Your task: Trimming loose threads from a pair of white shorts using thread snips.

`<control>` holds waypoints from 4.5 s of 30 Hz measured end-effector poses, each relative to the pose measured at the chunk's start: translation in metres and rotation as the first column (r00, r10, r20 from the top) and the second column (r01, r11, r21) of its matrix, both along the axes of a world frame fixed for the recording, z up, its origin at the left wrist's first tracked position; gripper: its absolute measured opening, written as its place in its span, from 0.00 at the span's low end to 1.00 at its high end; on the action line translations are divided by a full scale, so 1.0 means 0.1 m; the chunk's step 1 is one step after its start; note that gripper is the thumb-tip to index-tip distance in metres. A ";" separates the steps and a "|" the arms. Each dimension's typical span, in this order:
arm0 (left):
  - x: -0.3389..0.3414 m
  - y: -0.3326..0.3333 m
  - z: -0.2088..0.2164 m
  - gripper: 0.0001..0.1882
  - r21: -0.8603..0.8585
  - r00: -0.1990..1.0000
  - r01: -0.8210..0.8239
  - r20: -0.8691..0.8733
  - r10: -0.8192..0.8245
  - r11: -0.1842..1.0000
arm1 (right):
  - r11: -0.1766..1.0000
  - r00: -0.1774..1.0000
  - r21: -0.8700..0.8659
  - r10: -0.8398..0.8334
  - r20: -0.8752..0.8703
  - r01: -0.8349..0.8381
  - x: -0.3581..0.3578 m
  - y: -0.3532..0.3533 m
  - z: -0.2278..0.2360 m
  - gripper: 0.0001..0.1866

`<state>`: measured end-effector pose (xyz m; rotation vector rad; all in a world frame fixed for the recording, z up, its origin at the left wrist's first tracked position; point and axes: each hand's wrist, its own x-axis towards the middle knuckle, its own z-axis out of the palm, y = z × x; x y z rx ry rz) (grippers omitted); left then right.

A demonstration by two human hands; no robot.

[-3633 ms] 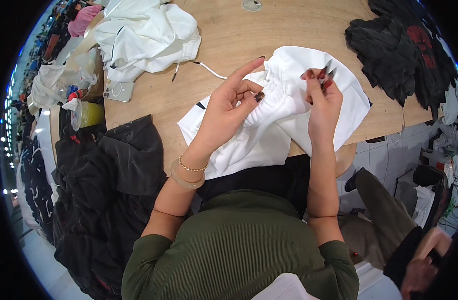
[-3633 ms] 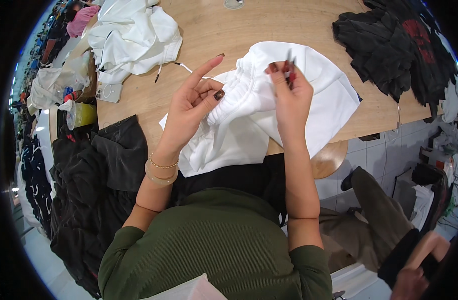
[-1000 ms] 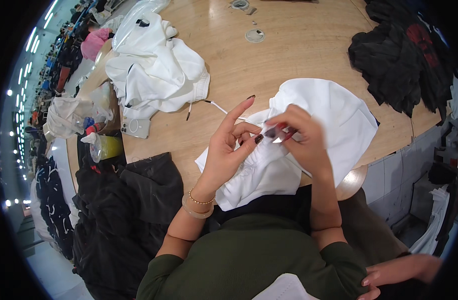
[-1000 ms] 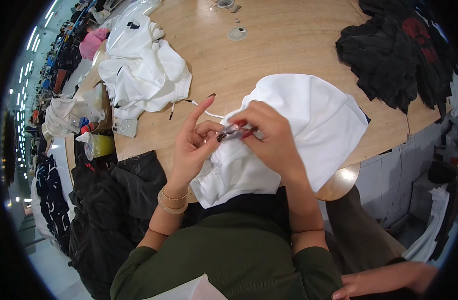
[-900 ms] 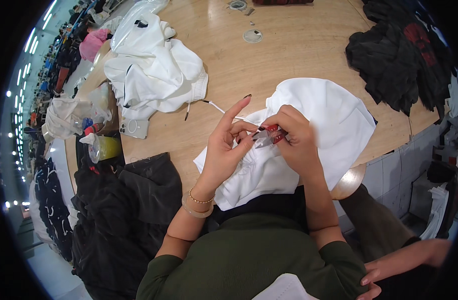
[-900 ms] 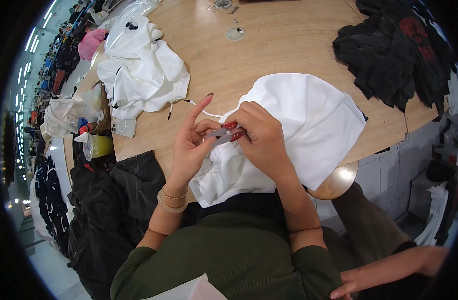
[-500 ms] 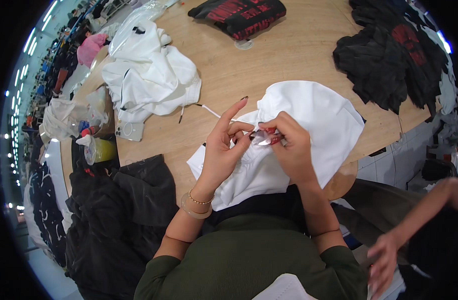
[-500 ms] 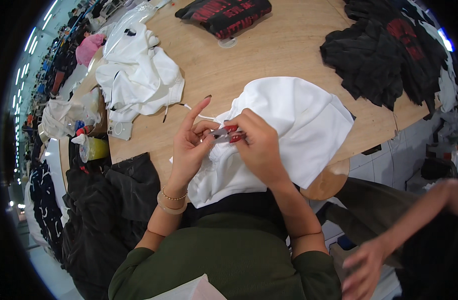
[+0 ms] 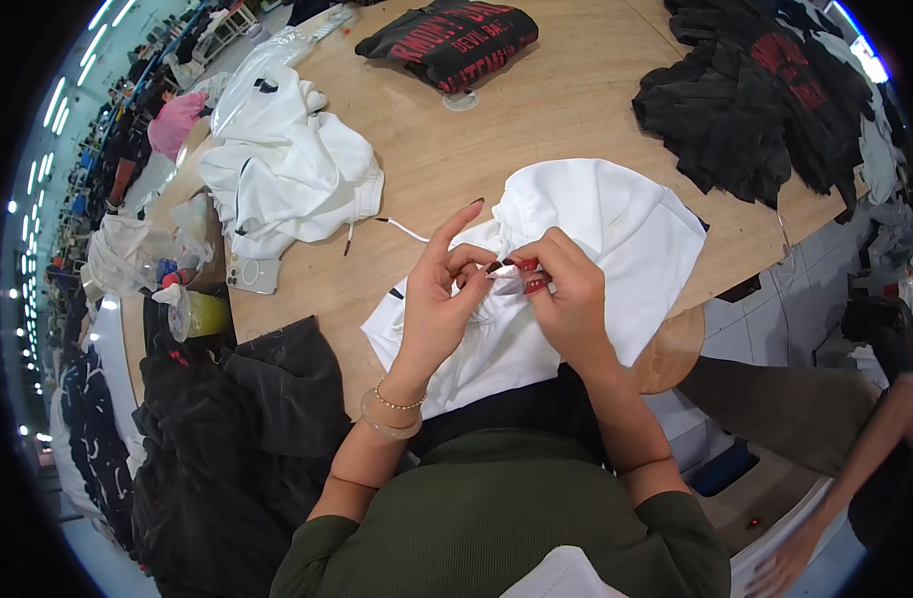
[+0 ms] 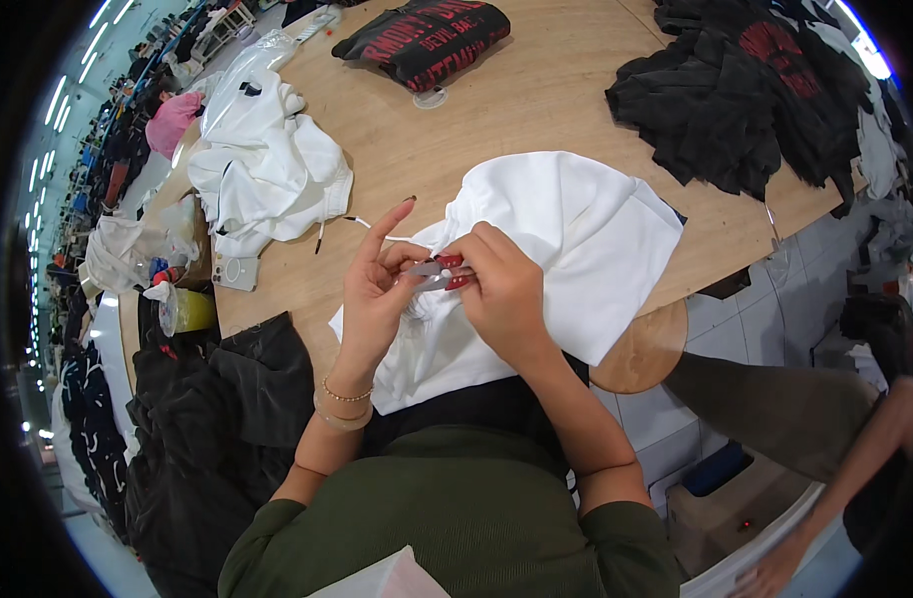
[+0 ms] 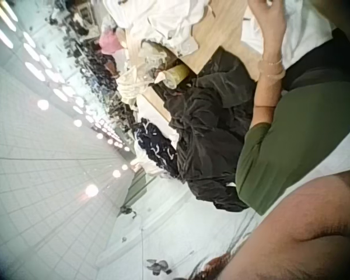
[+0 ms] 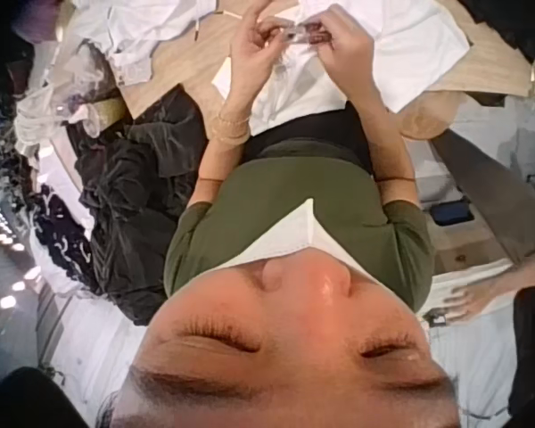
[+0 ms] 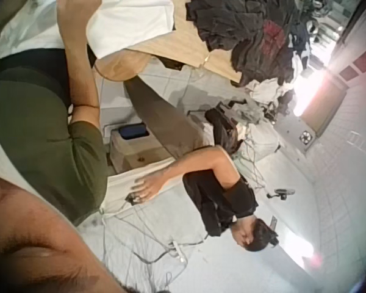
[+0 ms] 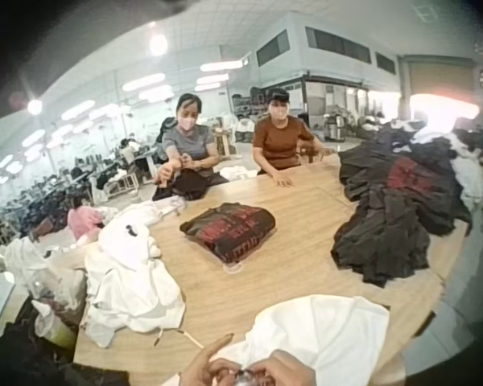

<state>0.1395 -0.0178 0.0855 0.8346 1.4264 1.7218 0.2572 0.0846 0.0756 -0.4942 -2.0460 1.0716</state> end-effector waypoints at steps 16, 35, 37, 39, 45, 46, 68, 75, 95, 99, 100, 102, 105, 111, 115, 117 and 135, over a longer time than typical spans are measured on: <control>-0.04 -0.06 -0.11 0.32 -0.008 0.999 -0.021 -0.024 0.021 1.000 | 0.980 0.999 -0.200 -0.007 0.043 0.015 -0.09 -0.07 0.00 0.10; -0.14 -0.08 -0.04 0.34 0.044 0.987 0.025 0.155 -0.032 0.999 | 0.918 0.997 -0.394 -0.072 -0.032 0.053 0.15 0.31 0.06 0.08; -0.14 -0.08 -0.04 0.35 0.047 0.987 0.019 0.158 -0.026 0.999 | 0.921 0.999 -0.389 -0.032 -0.006 0.027 0.22 0.32 0.10 0.08; -0.11 -0.09 -0.04 0.36 0.050 0.987 0.014 0.162 -0.022 0.999 | 0.941 1.000 -0.339 -0.001 0.030 0.011 0.26 0.32 0.10 0.10; -0.10 -0.08 -0.03 0.37 0.058 0.991 0.036 0.129 -0.044 0.998 | 0.994 0.991 -0.108 -0.001 0.133 0.015 0.22 0.30 0.17 0.11; -0.10 -0.09 -0.02 0.37 0.052 0.991 0.045 0.123 -0.051 0.998 | 0.994 0.991 -0.108 -0.001 0.132 0.015 0.22 0.28 0.17 0.11; -0.09 -0.08 0.06 0.34 0.012 0.991 0.057 0.123 -0.058 0.998 | 0.997 1.000 -0.071 0.012 -0.001 -0.012 0.16 0.31 0.12 0.13; -0.21 -0.15 0.09 0.37 0.068 0.955 0.251 0.145 -0.259 0.966 | 0.707 0.878 -0.643 0.466 0.109 -0.295 -0.22 0.76 0.27 0.12; -1.00 -0.83 0.07 0.28 -0.421 0.376 -0.211 -0.868 -0.325 0.882 | 0.969 0.906 0.218 0.010 0.423 -0.113 0.60 0.84 0.13 0.19; -0.72 -0.95 -0.66 0.30 -0.469 0.348 -0.119 -0.845 -0.405 0.875 | 0.983 0.781 0.044 0.116 0.613 -0.180 0.65 0.62 -0.40 0.18; -0.65 -0.87 -0.62 0.30 -0.477 0.355 -0.110 -0.838 -0.414 0.872 | 0.983 0.775 -0.098 0.182 0.605 -0.155 0.63 0.59 -0.42 0.18; -0.50 -0.63 -0.43 0.25 -0.217 0.444 -0.219 -0.890 -0.101 0.951 | 0.949 0.884 -0.285 0.243 0.400 -0.132 0.50 0.54 -0.46 0.16; -0.29 -0.30 -0.60 0.14 -0.261 0.753 -0.092 -0.650 -0.104 0.961 | 0.820 0.902 -0.501 0.402 0.157 -0.278 0.01 0.37 -0.40 0.14; -0.35 -0.01 -0.95 0.14 -0.353 0.737 -0.124 -0.658 -0.152 0.927 | 0.609 0.974 -0.760 0.157 -0.165 -0.227 -0.41 0.70 -1.17 0.08; -0.15 0.04 -1.06 0.14 -0.292 0.587 -0.301 -0.807 -0.065 0.908 | 0.634 0.981 -0.751 0.162 -0.104 -0.184 -0.40 0.68 -1.17 0.08; -0.22 0.03 -1.20 0.11 -0.244 0.660 -0.316 -0.751 0.027 0.917 | 0.619 0.982 -0.763 0.157 -0.109 -0.184 -0.40 0.67 -1.17 0.08; -0.34 0.03 -1.17 0.06 -0.188 0.784 -0.311 -0.605 0.140 0.931 | 0.610 0.976 -0.764 0.177 -0.127 -0.210 -0.39 0.70 -1.12 0.09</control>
